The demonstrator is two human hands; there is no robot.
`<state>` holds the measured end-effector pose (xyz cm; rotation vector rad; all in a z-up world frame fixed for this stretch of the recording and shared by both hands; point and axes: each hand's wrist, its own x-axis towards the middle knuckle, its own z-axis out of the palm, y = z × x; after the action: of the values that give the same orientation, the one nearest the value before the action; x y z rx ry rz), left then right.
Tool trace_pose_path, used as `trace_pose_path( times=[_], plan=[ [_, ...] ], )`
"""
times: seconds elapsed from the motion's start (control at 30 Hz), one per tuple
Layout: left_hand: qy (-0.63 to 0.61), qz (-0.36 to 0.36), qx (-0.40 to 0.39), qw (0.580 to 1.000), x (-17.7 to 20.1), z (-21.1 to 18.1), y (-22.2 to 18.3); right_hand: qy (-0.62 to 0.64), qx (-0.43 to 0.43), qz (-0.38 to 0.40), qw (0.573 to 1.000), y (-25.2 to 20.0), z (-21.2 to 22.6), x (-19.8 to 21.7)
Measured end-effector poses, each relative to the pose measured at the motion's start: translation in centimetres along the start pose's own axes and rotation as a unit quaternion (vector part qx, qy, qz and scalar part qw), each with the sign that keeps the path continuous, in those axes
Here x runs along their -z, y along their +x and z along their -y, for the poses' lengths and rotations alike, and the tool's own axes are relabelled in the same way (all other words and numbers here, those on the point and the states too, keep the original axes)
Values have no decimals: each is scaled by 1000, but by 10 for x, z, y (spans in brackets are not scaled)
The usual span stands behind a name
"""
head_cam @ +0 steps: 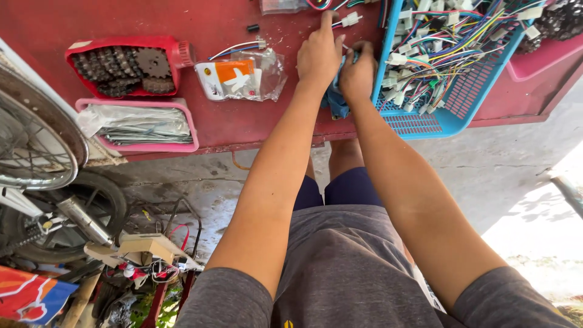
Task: Sorting and cleaning motorcycle electrical wiring harnesses and connectors on a workbench.
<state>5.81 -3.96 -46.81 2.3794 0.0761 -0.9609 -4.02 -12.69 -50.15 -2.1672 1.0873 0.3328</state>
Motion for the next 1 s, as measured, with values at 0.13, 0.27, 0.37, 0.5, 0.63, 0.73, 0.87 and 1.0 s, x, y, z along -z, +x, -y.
trace_pose_path(
  times=[0.13, 0.27, 0.37, 0.5, 0.63, 0.73, 0.87, 1.0],
  plan=[
    [55, 19, -3, 998, -23, 6, 11, -21, 5, 54, 998, -5, 33, 25],
    [62, -1, -5, 998, -19, 13, 5, -58, 7, 118, 991, -13, 51, 34],
    [-3, -24, 22, 999, -4, 7, -8, -62, -10, 147, 987, -15, 45, 33],
    [-153, -104, 58, 981, 19, 10, -37, 44, -27, 147, 988, -24, 23, 16],
    [-183, -174, 65, 966, 29, 26, -63, 129, 5, 135, 982, -34, 12, 20],
    [-195, -210, 53, 957, 31, 39, -83, 230, -46, 189, 954, -44, 21, 40],
    [-310, -184, 38, 932, 32, 44, -109, 261, -27, 206, 943, -56, 30, 70],
    [-498, -125, 16, 858, 52, 20, -142, 302, -36, 230, 924, -70, 54, 125]
  ],
)
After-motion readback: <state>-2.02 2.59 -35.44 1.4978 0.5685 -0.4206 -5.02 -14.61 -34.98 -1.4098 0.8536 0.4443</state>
